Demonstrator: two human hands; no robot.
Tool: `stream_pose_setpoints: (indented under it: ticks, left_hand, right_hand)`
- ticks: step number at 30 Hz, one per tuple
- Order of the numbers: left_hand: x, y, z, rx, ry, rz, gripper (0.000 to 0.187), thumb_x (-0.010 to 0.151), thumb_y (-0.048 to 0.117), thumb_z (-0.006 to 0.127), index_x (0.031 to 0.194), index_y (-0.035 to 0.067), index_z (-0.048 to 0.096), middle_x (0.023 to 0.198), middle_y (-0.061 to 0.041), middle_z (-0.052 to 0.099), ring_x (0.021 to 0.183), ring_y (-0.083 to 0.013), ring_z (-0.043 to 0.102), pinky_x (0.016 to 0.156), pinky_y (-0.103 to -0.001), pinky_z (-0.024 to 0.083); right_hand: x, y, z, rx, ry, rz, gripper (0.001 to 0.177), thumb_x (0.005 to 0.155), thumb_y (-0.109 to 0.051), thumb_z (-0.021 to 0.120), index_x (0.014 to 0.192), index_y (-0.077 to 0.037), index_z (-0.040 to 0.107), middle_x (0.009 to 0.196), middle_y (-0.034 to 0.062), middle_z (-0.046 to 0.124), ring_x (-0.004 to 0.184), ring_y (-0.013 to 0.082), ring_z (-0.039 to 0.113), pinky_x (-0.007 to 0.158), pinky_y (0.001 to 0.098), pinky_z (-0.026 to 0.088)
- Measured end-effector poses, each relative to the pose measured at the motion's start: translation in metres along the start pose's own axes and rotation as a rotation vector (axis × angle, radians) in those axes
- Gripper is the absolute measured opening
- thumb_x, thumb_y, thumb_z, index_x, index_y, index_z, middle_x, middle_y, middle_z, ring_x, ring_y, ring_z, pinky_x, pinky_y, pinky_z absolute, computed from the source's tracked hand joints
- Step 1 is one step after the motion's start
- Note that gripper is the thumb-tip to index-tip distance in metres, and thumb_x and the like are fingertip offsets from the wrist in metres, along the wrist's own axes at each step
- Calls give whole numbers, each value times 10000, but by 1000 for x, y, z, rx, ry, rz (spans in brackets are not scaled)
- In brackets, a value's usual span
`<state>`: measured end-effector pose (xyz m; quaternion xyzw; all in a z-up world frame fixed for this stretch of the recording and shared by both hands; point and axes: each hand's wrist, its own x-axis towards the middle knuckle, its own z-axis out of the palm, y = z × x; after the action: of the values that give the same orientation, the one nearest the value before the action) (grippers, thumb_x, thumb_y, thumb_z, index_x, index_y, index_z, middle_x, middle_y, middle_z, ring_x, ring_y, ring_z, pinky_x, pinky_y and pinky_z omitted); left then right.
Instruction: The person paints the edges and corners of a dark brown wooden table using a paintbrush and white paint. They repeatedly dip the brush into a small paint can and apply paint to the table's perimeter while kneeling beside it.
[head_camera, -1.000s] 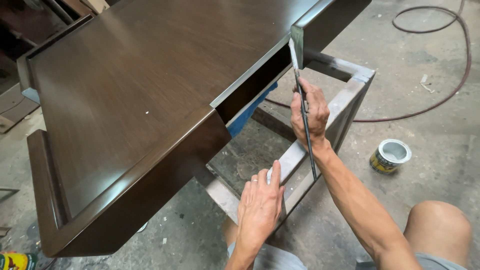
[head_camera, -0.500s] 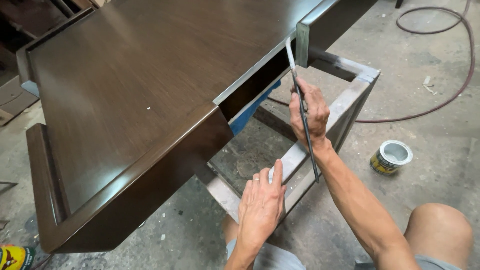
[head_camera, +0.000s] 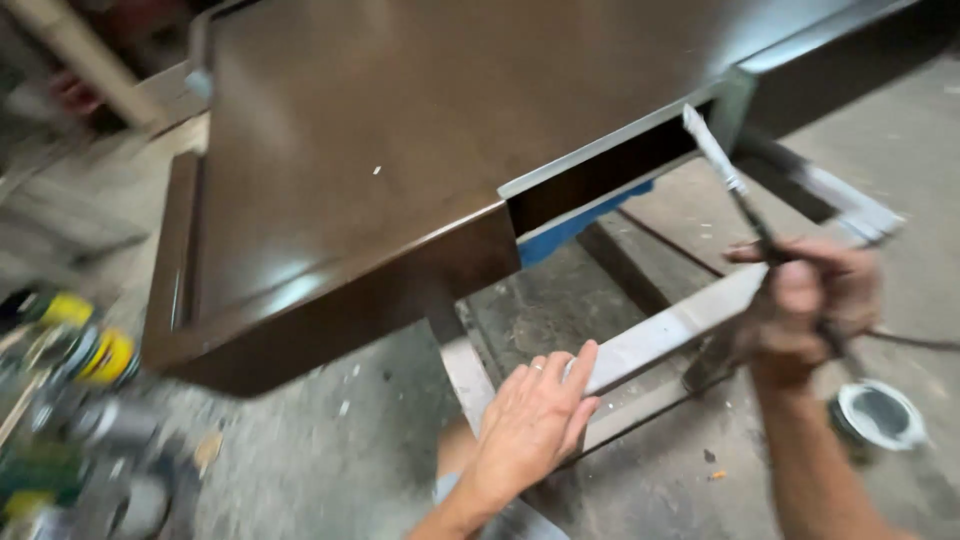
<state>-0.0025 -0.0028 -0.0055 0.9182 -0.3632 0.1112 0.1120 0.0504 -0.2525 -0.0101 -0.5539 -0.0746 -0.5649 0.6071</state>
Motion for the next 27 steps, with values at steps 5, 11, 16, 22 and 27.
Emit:
stream_pose_setpoints:
  ticks: [5,11,16,22,27]
  left_hand:
    - [14,10,1,-2,-26,-133,512,1026,459,567,1340,59,511,987,-138,617,800,-345,619,720,-467,499]
    - [28,31,4,-78,-11,-331,473,983,543,552,1173,115,619,992,-96,694,850,-312,670,734,-461,524]
    - [50,50,8,-65,-30,-639,388,988,512,525,929,141,625,916,-76,718,827,-319,689,679,-472,502]
    - [56,63,11,-17,59,-825,580,1001,653,415,843,145,646,876,-126,719,958,-359,722,813,-493,571]
    - [56,61,19,-4,72,-978,566,944,689,455,832,174,659,894,-82,731,958,-351,728,822,-478,586]
  right_hand:
    - [34,7,-44,96,-381,155,260,1081,-170,555,1188,66,525,976,259,631,879,354,718,851,412,621]
    - [47,45,-70,176,-785,77,168,976,-24,593,1103,73,648,1076,231,705,1035,325,709,1011,381,568]
    - [66,41,-51,301,-870,222,138,1001,14,615,1120,28,682,1020,166,710,906,217,726,873,275,580]
    - [75,40,-22,523,-903,56,153,1009,-16,609,1093,55,715,996,232,722,909,362,730,810,441,593]
    - [62,55,-4,391,-955,-361,249,977,-84,632,1190,3,726,1094,188,720,971,368,728,818,449,593]
